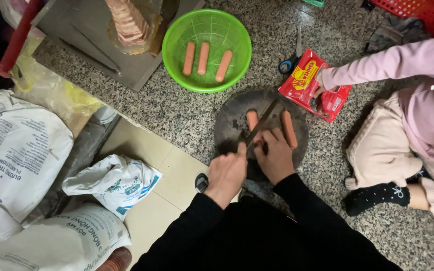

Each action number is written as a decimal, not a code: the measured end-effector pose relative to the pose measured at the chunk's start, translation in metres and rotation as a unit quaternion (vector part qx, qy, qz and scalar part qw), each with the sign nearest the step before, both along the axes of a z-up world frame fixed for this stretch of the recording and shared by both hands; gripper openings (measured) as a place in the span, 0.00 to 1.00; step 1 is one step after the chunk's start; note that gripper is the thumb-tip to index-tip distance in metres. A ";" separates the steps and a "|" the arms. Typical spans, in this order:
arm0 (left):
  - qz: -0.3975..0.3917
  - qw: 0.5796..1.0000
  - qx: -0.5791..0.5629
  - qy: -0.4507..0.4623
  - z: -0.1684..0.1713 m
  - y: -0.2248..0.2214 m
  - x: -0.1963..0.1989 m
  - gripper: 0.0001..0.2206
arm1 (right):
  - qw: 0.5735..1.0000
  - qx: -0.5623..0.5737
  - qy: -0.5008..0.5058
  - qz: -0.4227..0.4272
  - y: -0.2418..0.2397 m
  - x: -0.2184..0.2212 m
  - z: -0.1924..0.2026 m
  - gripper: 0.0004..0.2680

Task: The person is taking sausages out of their packaging and slicing them into smaller pieces on a wooden cutting board using a knife.

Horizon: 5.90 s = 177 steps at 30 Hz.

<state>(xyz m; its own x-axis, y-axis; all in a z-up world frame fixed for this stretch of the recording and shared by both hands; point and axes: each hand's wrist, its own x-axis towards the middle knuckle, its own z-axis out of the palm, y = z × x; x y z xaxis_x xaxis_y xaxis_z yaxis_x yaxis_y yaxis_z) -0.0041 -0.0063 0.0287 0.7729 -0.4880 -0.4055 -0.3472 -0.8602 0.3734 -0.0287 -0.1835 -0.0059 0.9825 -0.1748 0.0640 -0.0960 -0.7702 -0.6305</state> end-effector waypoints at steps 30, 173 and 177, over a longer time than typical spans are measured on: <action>-0.016 0.999 0.002 -0.050 -0.017 0.016 -0.027 0.26 | 0.999 0.004 0.022 -0.037 -0.001 -0.010 -0.016 0.07; 0.183 0.977 -0.057 -0.091 -0.013 0.099 -0.059 0.16 | 0.992 -0.064 -0.051 -0.091 -0.081 0.015 -0.014 0.17; 0.148 0.981 -0.081 -0.096 -0.014 0.095 -0.056 0.13 | 0.994 -0.060 -0.001 -0.094 -0.073 0.009 -0.036 0.22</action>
